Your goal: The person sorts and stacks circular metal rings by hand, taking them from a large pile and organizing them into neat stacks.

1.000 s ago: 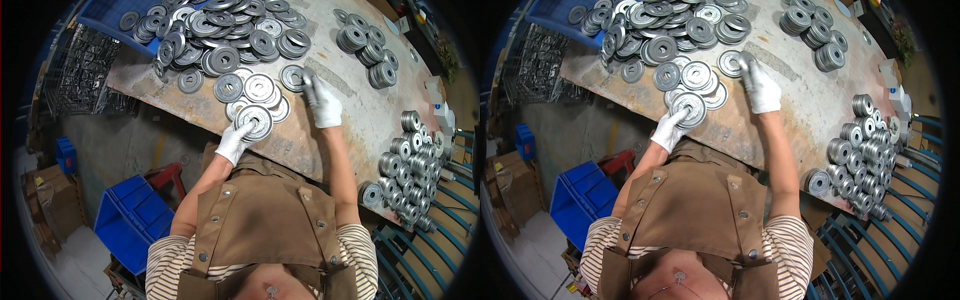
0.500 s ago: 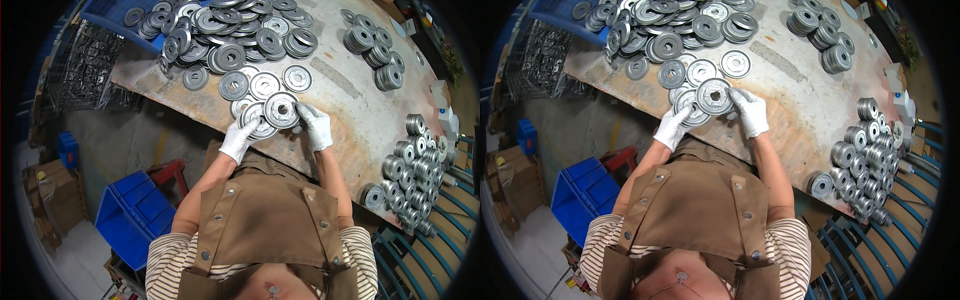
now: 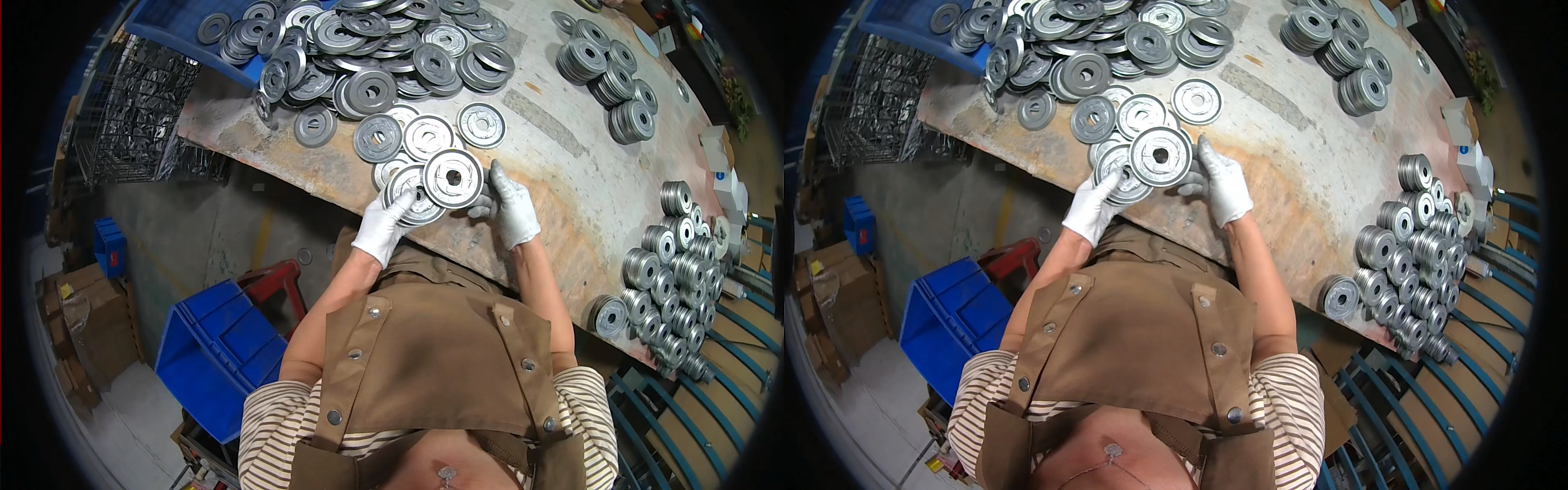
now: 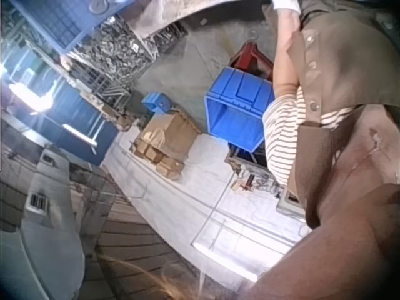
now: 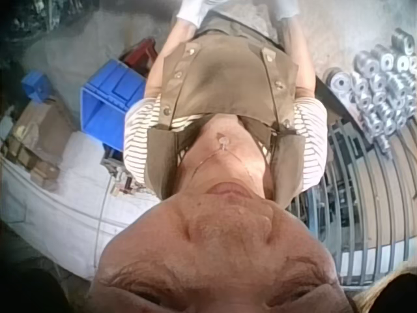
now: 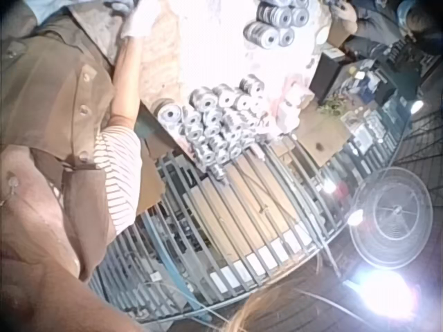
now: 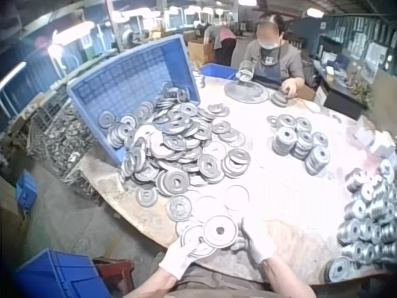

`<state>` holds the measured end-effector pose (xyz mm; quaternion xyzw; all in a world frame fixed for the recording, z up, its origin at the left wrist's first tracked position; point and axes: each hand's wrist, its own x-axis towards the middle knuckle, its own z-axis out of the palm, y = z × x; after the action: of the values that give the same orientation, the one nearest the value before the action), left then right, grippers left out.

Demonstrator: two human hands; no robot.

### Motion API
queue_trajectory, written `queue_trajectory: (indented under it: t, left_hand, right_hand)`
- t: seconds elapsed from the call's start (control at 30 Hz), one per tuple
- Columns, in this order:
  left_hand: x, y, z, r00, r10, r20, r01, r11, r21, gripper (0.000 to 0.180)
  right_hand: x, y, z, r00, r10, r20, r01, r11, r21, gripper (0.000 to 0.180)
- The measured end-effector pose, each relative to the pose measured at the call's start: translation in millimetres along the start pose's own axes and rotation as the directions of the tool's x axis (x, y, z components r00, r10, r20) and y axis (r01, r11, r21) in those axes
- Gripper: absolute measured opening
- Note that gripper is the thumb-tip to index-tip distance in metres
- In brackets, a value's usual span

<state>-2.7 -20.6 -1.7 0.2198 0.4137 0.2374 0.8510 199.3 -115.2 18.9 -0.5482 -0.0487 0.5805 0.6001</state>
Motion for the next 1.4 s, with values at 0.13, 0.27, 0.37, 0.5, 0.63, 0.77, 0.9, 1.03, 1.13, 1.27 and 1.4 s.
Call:
queue_trajectory:
  t: [0.13,0.27,0.37,0.5,0.63,0.77,0.9,1.03,1.13,1.27,1.4]
  left_hand:
    - [2,-2,-2,1.0,-0.006,-0.003,0.006,1.0,-0.002,0.033]
    - [-1,-3,0,1.0,0.004,0.022,-0.005,0.998,0.063,0.037]
    - [-2,-4,0,0.999,0.008,0.052,-0.012,0.997,0.075,0.037]
    - [-3,-2,2,0.999,-0.032,0.012,0.031,0.998,0.057,0.037]
    - [-3,-2,-2,1.0,0.013,0.011,-0.014,0.998,0.056,0.035]
    - [-1,0,-3,0.999,-0.047,-0.017,0.048,0.997,0.059,0.035]
    - [4,0,-6,0.997,-0.061,-0.054,0.064,0.996,0.06,0.041]
    - [5,5,-2,0.996,-0.052,0.079,0.057,0.997,-0.055,0.058]
    - [4,6,-4,0.998,-0.034,0.056,0.035,0.999,-0.026,0.054]
    - [3,2,-14,0.996,0.081,0.04,-0.082,0.997,0.012,0.047]
    - [0,7,-7,0.989,0.15,0.016,-0.151,0.979,0.14,0.045]
  right_hand:
    - [-4,0,2,0.999,-0.032,-0.019,0.03,0.996,-0.084,0.038]
    - [-7,-4,16,0.987,-0.146,0.065,0.16,0.887,-0.433,0.032]
    - [10,-7,16,0.882,-0.468,0.051,0.388,0.662,-0.641,0.03]
    - [59,-32,-10,0.579,-0.667,0.469,0.32,-0.344,-0.883,0.036]
    - [69,-38,-22,0.625,-0.554,0.549,0.324,-0.456,-0.829,0.033]
    - [71,-28,-29,0.368,-0.788,0.494,0.417,-0.334,-0.845,0.023]
    - [44,-36,-5,0.275,-0.886,0.374,0.572,-0.162,-0.804,0.016]
    - [7,-28,12,0.302,-0.47,0.829,0.749,-0.422,-0.511,0.047]
    - [7,-30,18,0.319,-0.362,0.876,0.81,-0.375,-0.451,0.039]
    - [59,-30,35,0.43,-0.802,0.414,0.646,-0.047,-0.762,0.026]
    - [87,-39,50,0.793,-0.513,0.33,0.236,-0.241,-0.942,0.056]
